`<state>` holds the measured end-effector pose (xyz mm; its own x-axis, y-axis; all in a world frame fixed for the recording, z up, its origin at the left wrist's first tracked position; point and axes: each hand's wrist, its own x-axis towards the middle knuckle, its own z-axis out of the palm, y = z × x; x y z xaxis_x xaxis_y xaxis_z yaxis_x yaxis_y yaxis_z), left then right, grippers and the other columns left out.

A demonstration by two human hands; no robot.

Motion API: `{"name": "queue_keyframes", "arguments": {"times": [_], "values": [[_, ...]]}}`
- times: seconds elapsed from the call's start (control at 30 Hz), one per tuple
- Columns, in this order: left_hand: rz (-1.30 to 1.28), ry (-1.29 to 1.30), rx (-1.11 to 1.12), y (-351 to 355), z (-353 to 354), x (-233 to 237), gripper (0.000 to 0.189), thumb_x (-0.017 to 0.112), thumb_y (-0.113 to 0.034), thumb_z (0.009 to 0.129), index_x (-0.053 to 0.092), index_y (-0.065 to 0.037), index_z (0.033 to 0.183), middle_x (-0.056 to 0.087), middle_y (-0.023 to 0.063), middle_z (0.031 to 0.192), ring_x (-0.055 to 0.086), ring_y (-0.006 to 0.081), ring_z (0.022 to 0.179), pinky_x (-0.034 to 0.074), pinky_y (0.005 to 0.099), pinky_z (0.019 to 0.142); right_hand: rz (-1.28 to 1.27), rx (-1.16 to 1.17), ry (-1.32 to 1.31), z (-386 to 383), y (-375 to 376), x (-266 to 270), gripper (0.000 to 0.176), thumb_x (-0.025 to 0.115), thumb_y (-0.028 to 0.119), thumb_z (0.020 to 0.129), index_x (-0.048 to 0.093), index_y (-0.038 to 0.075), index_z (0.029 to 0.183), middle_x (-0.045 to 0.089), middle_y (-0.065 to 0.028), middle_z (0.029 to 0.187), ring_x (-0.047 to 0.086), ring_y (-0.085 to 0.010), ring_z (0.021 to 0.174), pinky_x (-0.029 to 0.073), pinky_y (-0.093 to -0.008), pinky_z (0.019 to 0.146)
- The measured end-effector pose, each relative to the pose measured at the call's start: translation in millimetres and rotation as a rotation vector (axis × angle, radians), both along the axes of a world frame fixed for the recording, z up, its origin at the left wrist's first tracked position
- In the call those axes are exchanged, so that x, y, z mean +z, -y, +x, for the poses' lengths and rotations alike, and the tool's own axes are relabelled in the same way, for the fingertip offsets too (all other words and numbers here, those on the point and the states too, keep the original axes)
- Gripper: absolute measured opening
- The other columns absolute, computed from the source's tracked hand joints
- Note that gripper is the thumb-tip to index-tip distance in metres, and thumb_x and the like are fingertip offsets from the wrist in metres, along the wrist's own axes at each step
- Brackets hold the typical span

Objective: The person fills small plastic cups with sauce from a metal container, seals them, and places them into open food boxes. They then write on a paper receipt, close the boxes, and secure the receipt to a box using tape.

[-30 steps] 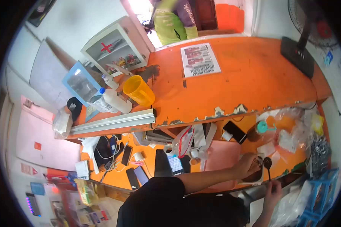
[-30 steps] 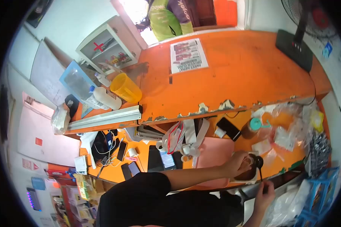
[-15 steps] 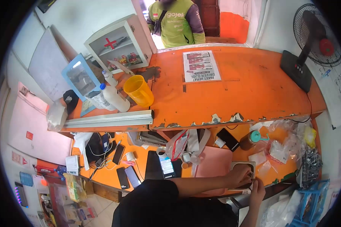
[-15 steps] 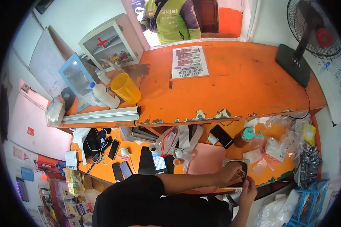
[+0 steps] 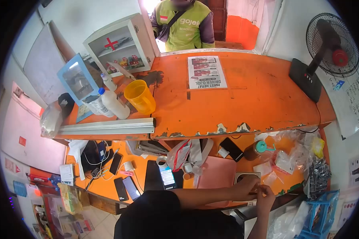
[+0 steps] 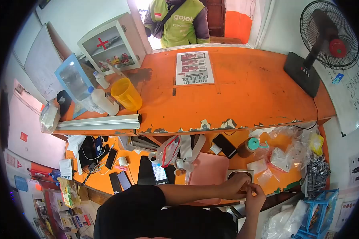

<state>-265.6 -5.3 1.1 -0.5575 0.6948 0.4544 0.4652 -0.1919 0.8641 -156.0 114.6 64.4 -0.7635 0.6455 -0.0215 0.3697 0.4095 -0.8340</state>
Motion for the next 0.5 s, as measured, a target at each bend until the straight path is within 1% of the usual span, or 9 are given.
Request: {"name": "queue_keyframes", "arguments": {"times": [0.03,0.1,0.13,0.17,0.2,0.27,0.33,0.4,0.5], "values": [[0.005,0.0,-0.005,4,-1,3,0.042,0.082,-0.023,0.086,0.054,-0.003,0.109,0.057,0.0175,0.104,0.057,0.0387,0.098,0.045,0.0473,0.088,0.035,0.038,0.005,3,-5,0,0.012,0.074,0.003,0.092,0.075,-0.003,0.101,0.076,-0.0128,0.091,0.073,-0.0194,0.085,0.056,-0.0328,0.082],[-0.009,0.014,-0.06,12,-4,8,0.029,0.076,-0.019,0.094,0.058,-0.003,0.11,0.06,0.0165,0.102,0.059,0.0369,0.1,0.047,0.0457,0.089,0.073,0.072,0.01,5,-11,4,0.011,0.073,0.004,0.092,0.075,-0.003,0.101,0.077,-0.0123,0.091,0.073,-0.0199,0.085,0.056,-0.0329,0.084],[-0.006,0.014,-0.063,14,-5,9,0.029,0.076,-0.019,0.094,0.058,-0.003,0.11,0.06,0.0165,0.102,0.059,0.0369,0.1,0.047,0.0457,0.089,0.094,0.117,0.025,7,-13,8,0.011,0.073,0.004,0.092,0.075,-0.003,0.1,0.077,-0.0127,0.091,0.073,-0.0209,0.086,0.056,-0.0332,0.084],[-0.033,0.033,-0.097,16,-7,9,0.021,0.073,-0.016,0.096,0.06,-0.004,0.108,0.061,0.0154,0.102,0.06,0.0356,0.1,0.048,0.0448,0.089,0.113,0.164,0.04,9,-15,11,0.011,0.073,0.003,0.091,0.074,-0.003,0.1,0.076,-0.0132,0.09,0.074,-0.0218,0.087,0.056,-0.0335,0.084],[-0.062,0.051,-0.13,18,-7,9,0.013,0.07,-0.012,0.099,0.063,-0.004,0.106,0.062,0.0144,0.101,0.062,0.0344,0.1,0.048,0.0438,0.088,0.114,0.162,0.039,9,-16,11,0.011,0.073,0.003,0.091,0.074,-0.003,0.1,0.076,-0.0132,0.09,0.074,-0.0218,0.087,0.056,-0.0335,0.084],[-0.056,0.062,-0.12,20,-7,9,0.01,0.067,-0.012,0.1,0.064,-0.004,0.105,0.063,0.0144,0.101,0.062,0.0341,0.099,0.048,0.0441,0.088,0.096,0.252,0.032,12,-18,12,0.013,0.075,-0.001,0.087,0.075,-0.003,0.1,0.076,-0.0154,0.093,0.074,-0.0247,0.087,0.056,-0.0349,0.084],[-0.051,0.072,-0.111,20,-6,9,0.008,0.065,-0.011,0.101,0.064,-0.003,0.103,0.063,0.0145,0.101,0.061,0.0338,0.098,0.048,0.0443,0.088,0.075,0.234,0.022,12,-14,14,0.013,0.075,-0.001,0.087,0.075,-0.003,0.099,0.076,-0.0157,0.094,0.074,-0.0253,0.089,0.056,-0.0351,0.085],[0.003,0.051,-0.057,19,-4,11,0.006,0.067,-0.008,0.1,0.065,-0.004,0.104,0.064,0.0128,0.097,0.064,0.0329,0.094,0.05,0.0416,0.081,0.053,0.213,0.012,12,-9,15,0.013,0.076,-0.001,0.086,0.075,-0.002,0.099,0.076,-0.0159,0.095,0.074,-0.0258,0.09,0.056,-0.0353,0.086],[0.029,0.031,-0.053,20,-4,14,0.007,0.068,-0.008,0.099,0.065,-0.003,0.104,0.064,0.0126,0.097,0.063,0.0321,0.091,0.051,0.0409,0.08,0.002,0.166,-0.061,11,-5,8,0.013,0.076,-0.002,0.084,0.075,-0.001,0.097,0.075,-0.0149,0.097,0.073,-0.0278,0.094,0.055,-0.037,0.089]]}}
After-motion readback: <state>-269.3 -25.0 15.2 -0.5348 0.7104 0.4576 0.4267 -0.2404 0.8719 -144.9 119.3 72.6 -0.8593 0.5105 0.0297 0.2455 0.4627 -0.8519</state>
